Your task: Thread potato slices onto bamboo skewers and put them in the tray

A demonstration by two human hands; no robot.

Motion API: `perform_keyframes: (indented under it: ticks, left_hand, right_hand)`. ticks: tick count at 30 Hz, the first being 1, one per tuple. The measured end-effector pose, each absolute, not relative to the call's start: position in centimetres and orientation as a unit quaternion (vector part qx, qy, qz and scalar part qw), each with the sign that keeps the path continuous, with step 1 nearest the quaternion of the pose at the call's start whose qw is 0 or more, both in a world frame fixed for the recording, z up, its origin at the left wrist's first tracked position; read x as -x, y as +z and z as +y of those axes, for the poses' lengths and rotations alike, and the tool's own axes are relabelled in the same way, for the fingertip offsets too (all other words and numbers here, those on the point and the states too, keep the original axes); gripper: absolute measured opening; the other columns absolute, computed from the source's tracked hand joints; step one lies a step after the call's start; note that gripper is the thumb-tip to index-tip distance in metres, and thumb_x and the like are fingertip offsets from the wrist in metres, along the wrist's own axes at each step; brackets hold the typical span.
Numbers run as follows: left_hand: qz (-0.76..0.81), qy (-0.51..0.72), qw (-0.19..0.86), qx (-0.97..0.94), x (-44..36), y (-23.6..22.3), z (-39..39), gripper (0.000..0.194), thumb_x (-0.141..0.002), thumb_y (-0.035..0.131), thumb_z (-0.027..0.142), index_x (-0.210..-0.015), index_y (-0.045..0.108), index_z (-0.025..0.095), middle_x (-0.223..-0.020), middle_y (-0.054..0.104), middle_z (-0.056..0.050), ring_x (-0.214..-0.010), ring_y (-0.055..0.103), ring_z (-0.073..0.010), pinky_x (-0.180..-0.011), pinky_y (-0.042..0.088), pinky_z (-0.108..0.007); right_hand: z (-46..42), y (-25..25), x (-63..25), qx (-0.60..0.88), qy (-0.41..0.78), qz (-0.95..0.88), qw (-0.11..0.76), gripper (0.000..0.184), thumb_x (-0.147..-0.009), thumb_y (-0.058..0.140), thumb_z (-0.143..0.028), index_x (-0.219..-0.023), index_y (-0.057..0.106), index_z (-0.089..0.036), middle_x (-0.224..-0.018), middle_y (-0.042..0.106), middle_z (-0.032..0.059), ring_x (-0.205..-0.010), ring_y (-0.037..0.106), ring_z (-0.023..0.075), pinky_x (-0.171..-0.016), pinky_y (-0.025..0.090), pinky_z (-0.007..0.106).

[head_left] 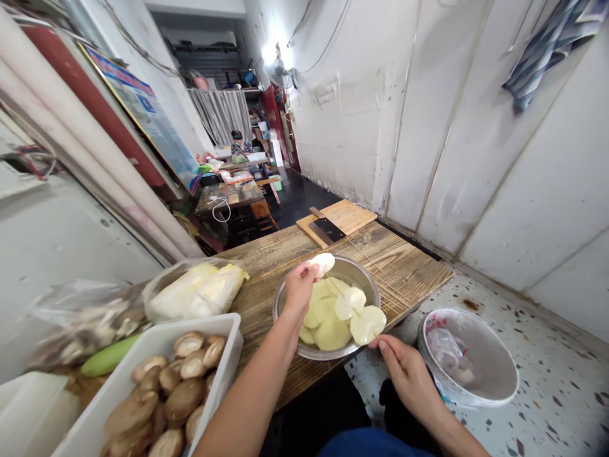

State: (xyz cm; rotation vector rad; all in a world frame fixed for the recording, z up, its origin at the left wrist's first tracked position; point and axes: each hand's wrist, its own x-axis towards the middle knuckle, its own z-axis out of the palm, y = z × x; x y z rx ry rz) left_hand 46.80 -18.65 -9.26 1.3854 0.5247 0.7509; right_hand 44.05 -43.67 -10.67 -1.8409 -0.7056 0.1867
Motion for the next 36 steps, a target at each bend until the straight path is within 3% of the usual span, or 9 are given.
perform_keyframes:
  ticks: [8, 11, 14, 16, 20, 23, 36]
  left_hand:
    - [0.257, 0.251, 0.798, -0.484, -46.6, -8.1, -19.2, 0.021, -0.058, 0.074, 0.024, -0.072, 0.063, 0.013, -0.068, 0.065, -0.001, -0.055, 0.054, -0.0082, -0.055, 0.041, -0.019]
    - [0.3, 0.223, 0.83, -0.413, -46.7, -7.7, -19.1, 0.018, -0.062, 0.072, 0.017, -0.075, 0.061, 0.013, -0.063, 0.063, -0.001, -0.053, 0.055, -0.0086, -0.052, 0.042, -0.019]
    - [0.304, 0.219, 0.844, -0.384, -46.8, -7.4, -19.0, 0.013, -0.069, 0.067, 0.018, -0.079, 0.061, 0.012, -0.062, 0.062, -0.002, -0.051, 0.055, -0.0084, -0.047, 0.041, -0.018]
    - [0.299, 0.215, 0.852, -0.373, -46.9, -7.2, -19.0, 0.012, -0.071, 0.065, 0.018, -0.08, 0.061, 0.012, -0.063, 0.062, -0.002, -0.05, 0.055, -0.0088, -0.044, 0.039, -0.018]
    - [0.299, 0.2, 0.865, -0.349, -47.0, -6.7, -19.0, 0.01, -0.071, 0.061, 0.018, -0.079, 0.06, 0.011, -0.061, 0.062, -0.002, -0.047, 0.054, -0.0091, -0.039, 0.035, -0.018]
    - [0.291, 0.193, 0.87, -0.347, -47.0, -6.5, -19.1, 0.01, -0.071, 0.058, 0.017, -0.079, 0.06, 0.011, -0.059, 0.061, -0.002, -0.045, 0.053, -0.0092, -0.036, 0.033, -0.018]
    - [0.299, 0.16, 0.853, -0.397, -47.1, -6.6, -19.0, 0.006, -0.07, 0.06, 0.016, -0.067, 0.056, 0.013, -0.054, 0.058, -0.001, -0.041, 0.049, -0.0079, -0.034, 0.031, -0.016]
  right_hand:
    - [-43.0, -11.1, -44.1, 0.769, 0.081, -0.27, 0.574, 0.036, -0.093, 0.039, -0.041, -0.09, 0.064, -0.016, -0.064, 0.06, 0.002, -0.07, 0.061, 0.0193, -0.072, 0.05, 0.027]
    - [-43.1, -11.5, -43.9, 0.758, 0.084, -0.264, 0.591, 0.034, -0.092, 0.041, -0.041, -0.091, 0.065, -0.016, -0.069, 0.062, 0.0031, -0.07, 0.06, 0.0186, -0.073, 0.05, 0.027]
    - [-43.2, -11.8, -43.9, 0.745, 0.09, -0.269, 0.604, 0.033, -0.09, 0.045, -0.043, -0.091, 0.065, -0.017, -0.08, 0.066, 0.0056, -0.075, 0.061, 0.0189, -0.075, 0.05, 0.026]
    - [-43.4, -11.9, -43.9, 0.736, 0.095, -0.27, 0.613, 0.033, -0.09, 0.046, -0.043, -0.09, 0.066, -0.017, -0.077, 0.065, 0.0049, -0.074, 0.061, 0.019, -0.075, 0.05, 0.027]
    - [-43.6, -12.4, -44.2, 0.73, 0.121, -0.26, 0.62, 0.035, -0.089, 0.047, -0.045, -0.093, 0.066, -0.017, -0.054, 0.053, -0.0017, -0.051, 0.051, 0.0146, -0.056, 0.049, 0.024]
    - [-43.8, -13.1, -44.2, 0.727, 0.14, -0.25, 0.624, 0.038, -0.089, 0.047, -0.048, -0.096, 0.066, -0.016, -0.053, 0.049, -0.003, -0.047, 0.045, 0.0123, -0.046, 0.043, 0.021]
    - [-43.7, -12.7, -44.3, 0.743, 0.107, -0.238, 0.616, 0.041, -0.088, 0.046, -0.051, -0.094, 0.067, -0.017, -0.052, 0.048, -0.0027, -0.051, 0.05, 0.0147, -0.049, 0.043, 0.023]
